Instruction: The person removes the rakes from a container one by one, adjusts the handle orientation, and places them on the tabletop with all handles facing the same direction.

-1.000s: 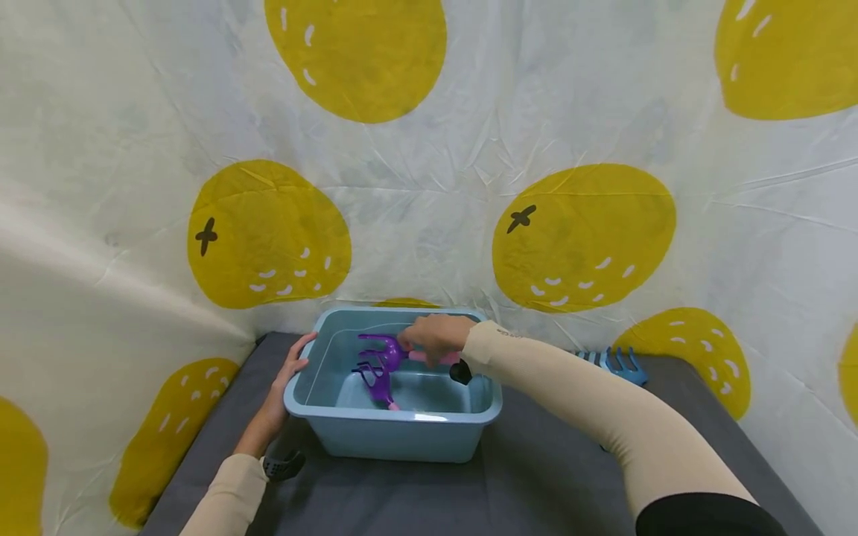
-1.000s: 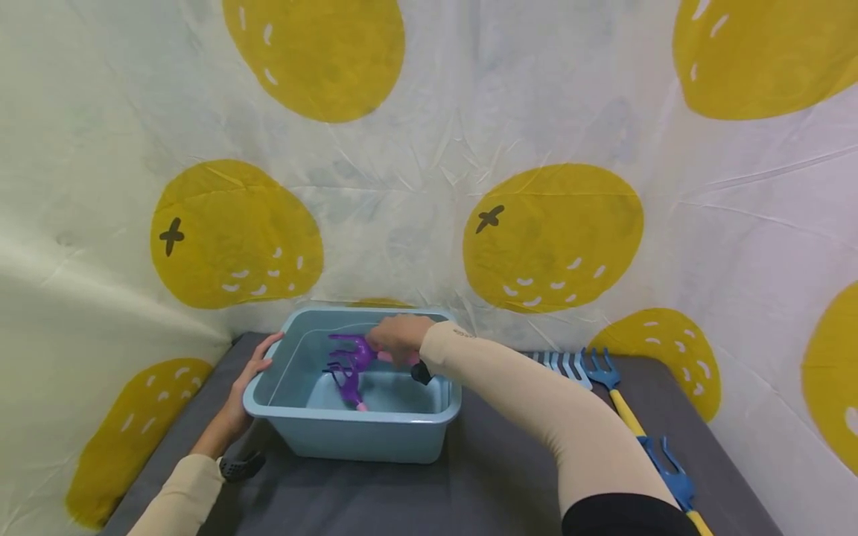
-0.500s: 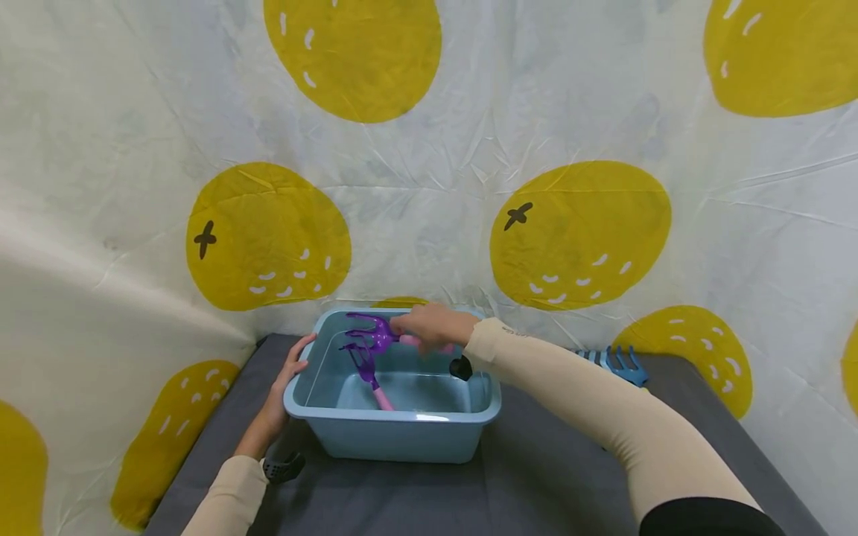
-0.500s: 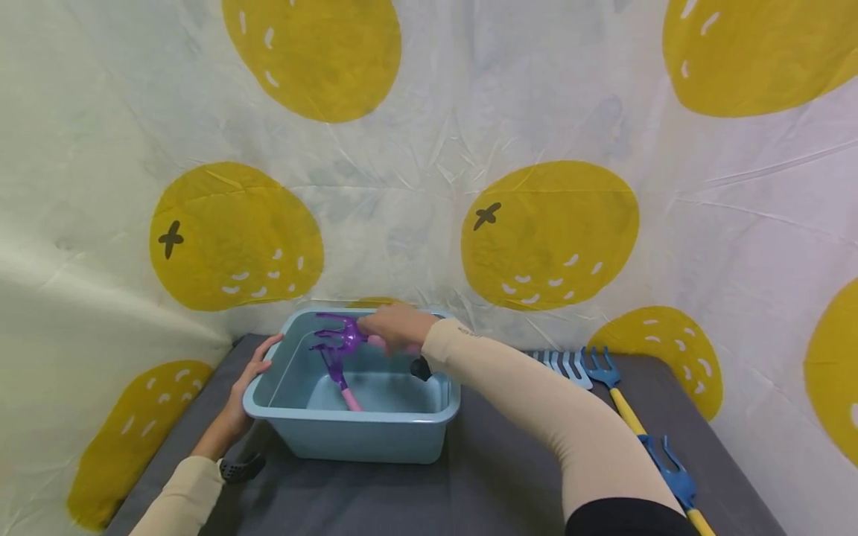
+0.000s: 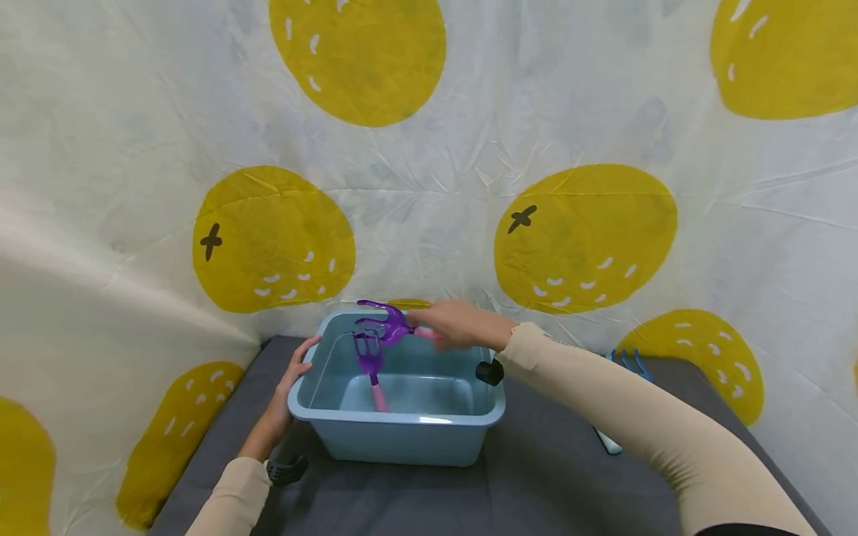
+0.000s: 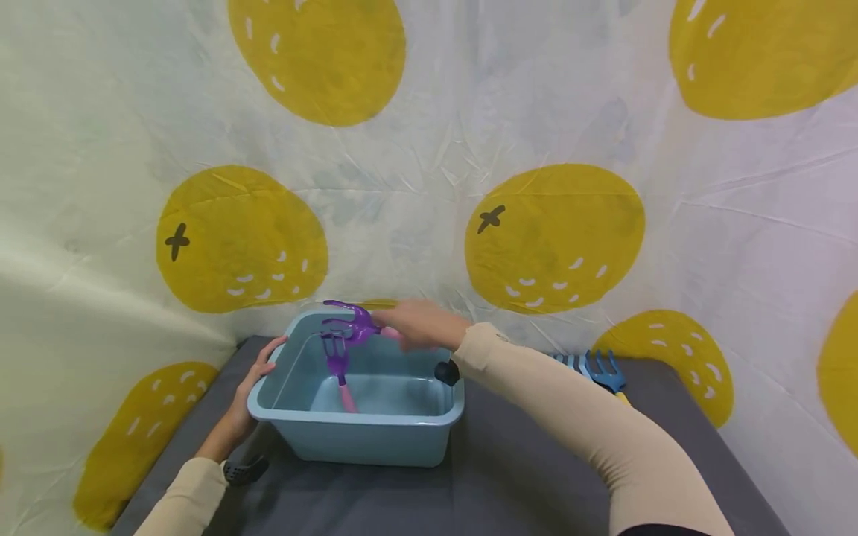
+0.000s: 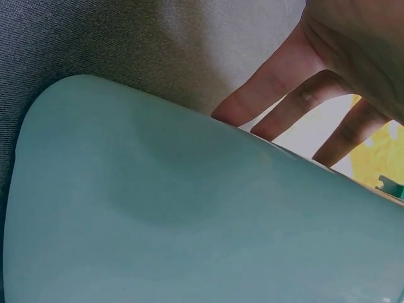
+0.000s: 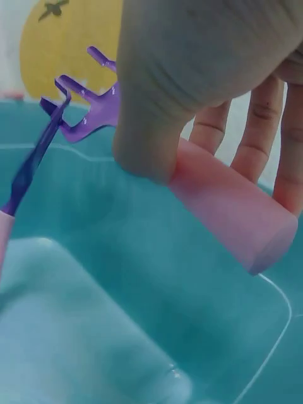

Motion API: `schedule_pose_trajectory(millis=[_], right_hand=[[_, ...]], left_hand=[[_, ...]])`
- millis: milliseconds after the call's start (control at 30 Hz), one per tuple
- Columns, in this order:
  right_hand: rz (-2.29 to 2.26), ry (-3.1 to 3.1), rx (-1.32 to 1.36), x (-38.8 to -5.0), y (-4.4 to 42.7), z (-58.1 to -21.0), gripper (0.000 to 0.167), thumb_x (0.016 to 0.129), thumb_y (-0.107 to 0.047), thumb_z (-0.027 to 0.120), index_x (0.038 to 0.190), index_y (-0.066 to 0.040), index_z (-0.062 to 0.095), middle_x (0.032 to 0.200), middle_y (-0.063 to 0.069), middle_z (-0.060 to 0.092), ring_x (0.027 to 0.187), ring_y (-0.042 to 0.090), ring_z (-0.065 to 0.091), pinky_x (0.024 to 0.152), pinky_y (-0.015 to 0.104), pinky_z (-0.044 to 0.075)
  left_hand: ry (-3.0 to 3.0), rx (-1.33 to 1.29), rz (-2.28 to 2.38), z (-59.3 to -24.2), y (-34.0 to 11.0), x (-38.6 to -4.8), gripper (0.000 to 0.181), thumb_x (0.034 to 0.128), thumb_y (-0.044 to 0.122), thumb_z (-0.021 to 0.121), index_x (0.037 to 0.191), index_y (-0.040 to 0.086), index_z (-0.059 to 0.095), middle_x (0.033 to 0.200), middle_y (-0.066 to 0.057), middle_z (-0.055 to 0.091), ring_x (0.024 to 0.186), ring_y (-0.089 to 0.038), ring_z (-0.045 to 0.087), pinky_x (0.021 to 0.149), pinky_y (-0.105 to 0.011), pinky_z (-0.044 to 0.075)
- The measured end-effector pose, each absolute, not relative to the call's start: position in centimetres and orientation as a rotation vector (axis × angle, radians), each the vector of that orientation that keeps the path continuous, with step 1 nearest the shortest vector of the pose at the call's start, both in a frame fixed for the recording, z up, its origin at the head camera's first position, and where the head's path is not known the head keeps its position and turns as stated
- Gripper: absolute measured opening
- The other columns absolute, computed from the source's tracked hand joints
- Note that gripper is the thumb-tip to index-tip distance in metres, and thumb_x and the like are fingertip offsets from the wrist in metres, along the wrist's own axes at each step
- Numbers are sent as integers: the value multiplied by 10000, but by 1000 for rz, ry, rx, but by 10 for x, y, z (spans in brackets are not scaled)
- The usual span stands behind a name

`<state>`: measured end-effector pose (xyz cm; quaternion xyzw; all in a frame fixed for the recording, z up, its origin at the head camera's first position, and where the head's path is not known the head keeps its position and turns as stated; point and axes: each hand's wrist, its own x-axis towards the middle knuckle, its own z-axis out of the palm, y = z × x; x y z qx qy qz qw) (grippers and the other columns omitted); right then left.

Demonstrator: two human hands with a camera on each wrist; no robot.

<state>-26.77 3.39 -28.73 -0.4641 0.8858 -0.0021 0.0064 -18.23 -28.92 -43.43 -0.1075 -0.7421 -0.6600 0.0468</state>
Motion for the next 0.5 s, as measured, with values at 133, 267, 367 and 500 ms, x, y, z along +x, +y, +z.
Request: schedule_pose_trajectory(millis=[133,267,367,500], right_hand=[[-15,2811,-1438,-278,23,-297,387,906,-111,771,1219,-222,573,809,-25,556,694,176,526,635,277,471],[77,2855,-1532,-289,9,-308,344,897,-78,756,1173,-188,584,748,-14,458,658,198,484,578,267,383],[129,2885,-1623,-295,1,-310,305,889,-43,742,1134,-165,608,707,-5,423,620,214,443,541,282,321],[82,2892,-1610,-299,-5,-305,332,929,-57,707,1221,-180,606,676,-11,428,591,201,421,528,284,310]], left_hand=[[-2245,-341,-2021,-433,-289,-183,553,1084,322,274,1622,212,203,1681,-124,63,1443,-403,158,1130,-675,146],[-2241,-359,-2031,-432,-288,-183,551,1085,281,254,1622,174,188,1682,-146,49,1443,-413,147,1128,-663,132],[-2243,-348,-2026,-431,-288,-185,550,1083,285,263,1621,185,198,1681,-147,55,1445,-423,145,1132,-676,114],[-2258,-326,-2023,-427,-289,-190,552,1081,306,276,1620,213,207,1679,-138,62,1459,-430,135,1142,-695,90]])
